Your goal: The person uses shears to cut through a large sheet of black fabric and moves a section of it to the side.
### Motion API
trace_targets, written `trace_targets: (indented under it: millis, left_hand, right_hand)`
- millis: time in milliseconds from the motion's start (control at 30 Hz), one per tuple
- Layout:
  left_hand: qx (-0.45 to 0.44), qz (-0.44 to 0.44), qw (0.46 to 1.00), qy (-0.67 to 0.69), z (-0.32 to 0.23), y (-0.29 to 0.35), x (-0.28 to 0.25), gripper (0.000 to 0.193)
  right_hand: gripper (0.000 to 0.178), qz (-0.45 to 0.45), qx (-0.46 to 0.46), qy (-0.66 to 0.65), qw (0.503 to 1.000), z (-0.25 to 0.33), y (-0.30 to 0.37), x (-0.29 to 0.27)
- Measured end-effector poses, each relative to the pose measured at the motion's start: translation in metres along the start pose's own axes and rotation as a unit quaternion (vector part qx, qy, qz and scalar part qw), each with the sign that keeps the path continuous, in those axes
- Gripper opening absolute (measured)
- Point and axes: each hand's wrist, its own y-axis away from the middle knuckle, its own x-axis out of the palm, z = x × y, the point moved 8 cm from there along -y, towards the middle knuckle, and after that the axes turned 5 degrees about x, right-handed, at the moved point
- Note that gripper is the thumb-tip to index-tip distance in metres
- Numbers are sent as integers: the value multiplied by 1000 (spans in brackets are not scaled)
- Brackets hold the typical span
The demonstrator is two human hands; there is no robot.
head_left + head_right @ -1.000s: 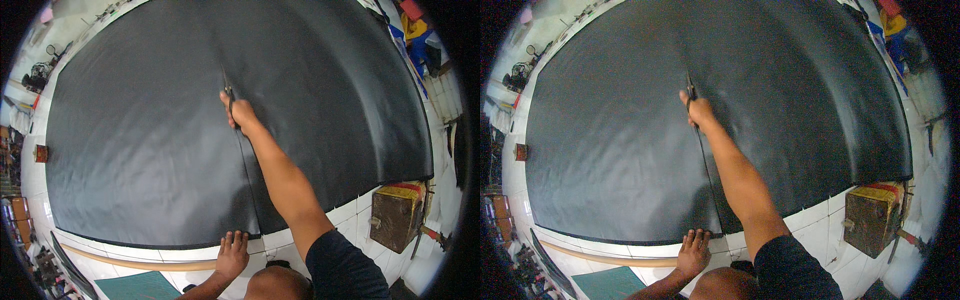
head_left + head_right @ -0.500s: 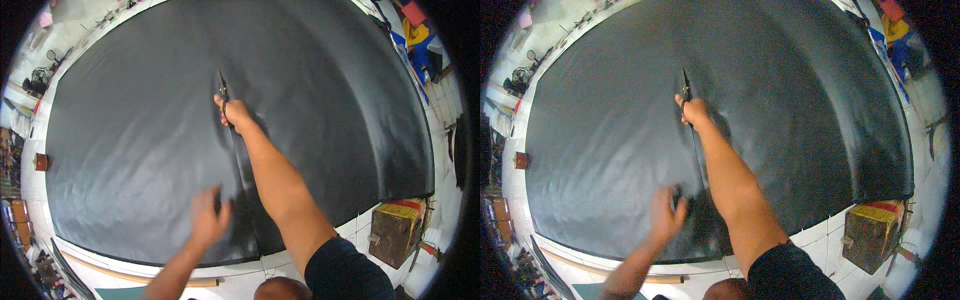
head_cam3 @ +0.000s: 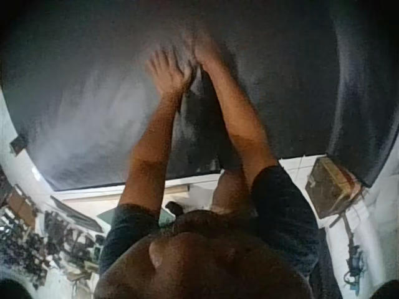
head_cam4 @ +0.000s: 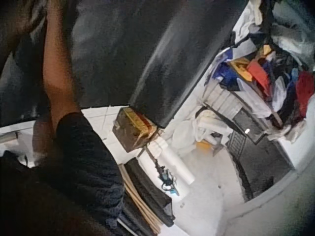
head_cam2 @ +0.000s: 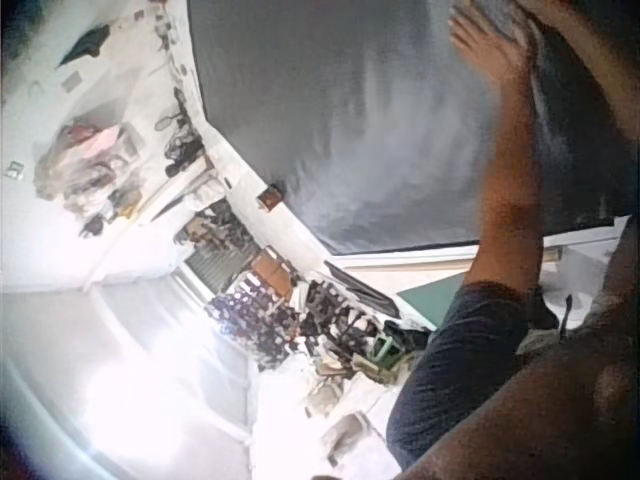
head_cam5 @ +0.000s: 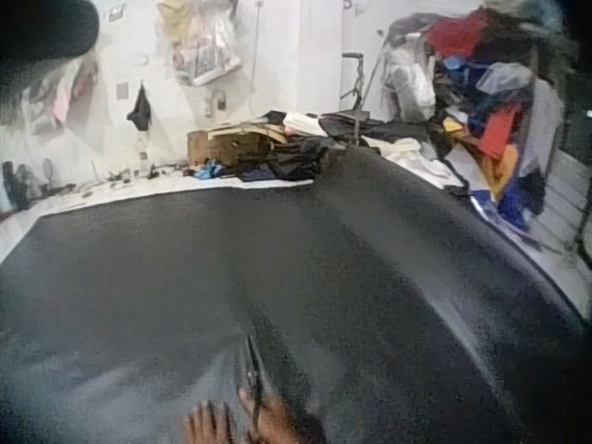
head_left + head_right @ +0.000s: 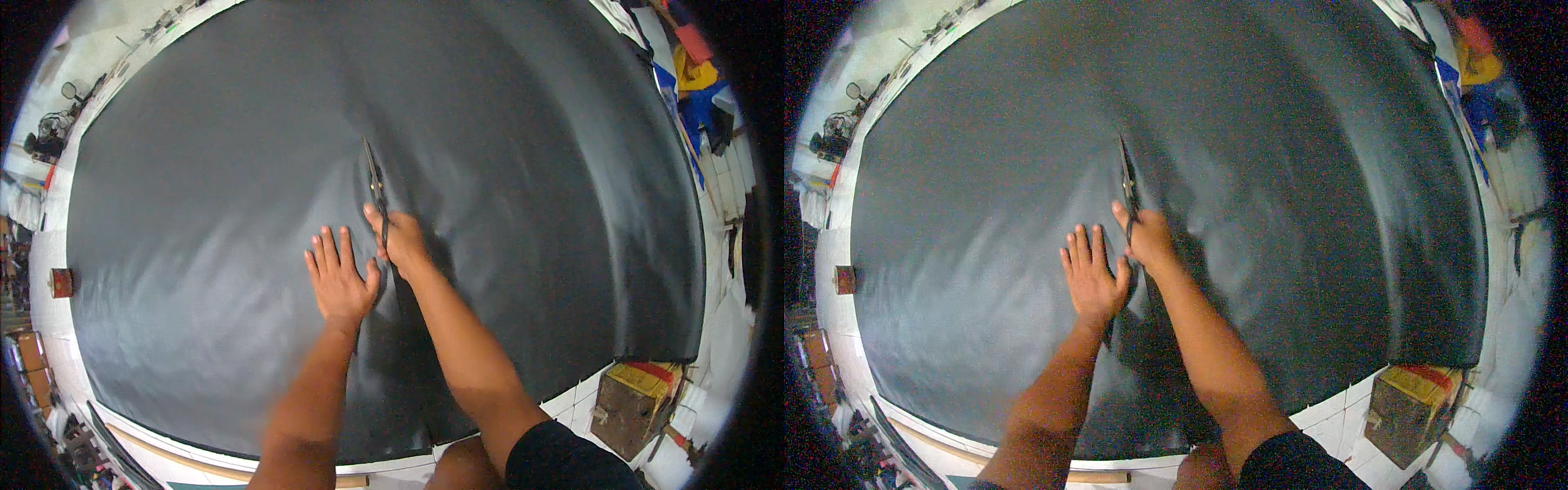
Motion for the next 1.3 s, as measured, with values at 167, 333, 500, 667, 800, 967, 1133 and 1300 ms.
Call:
trace_targets:
  millis: [167, 333, 500, 667, 800, 967, 1133, 1300]
  left_hand:
    - [-32, 59, 997, 25, 11, -1, 4, 71]
    - [-42, 94, 993, 56, 9, -2, 10, 72]
    - [-39, 122, 991, 37, 14, -1, 17, 74]
    - [-17, 105, 994, 17, 13, 0, 22, 73]
    - [-22, 96, 995, 15, 14, -3, 22, 70]
    - [-25, 117, 993, 4, 14, 0, 26, 68]
    - [-26, 124, 992, 8, 19, 2, 23, 68]
    - [-14, 124, 992, 18, 16, 2, 25, 75]
  right_hand:
    - [50, -10, -3, 43, 999, 2, 4, 8]
    - [46, -111, -103, 147, 977, -1, -8, 0]
    - [49, -84, -13, 123, 989, 13, -43, 10]
    - [52, -66, -29, 81, 994, 84, -116, 26]
    - [56, -43, -47, 135, 989, 140, -181, 28]
    - [57, -74, -62, 185, 978, 147, -204, 25]
    - [58, -15, -16, 96, 995, 151, -199, 40]
    - [58, -22, -18, 107, 994, 198, -268, 49]
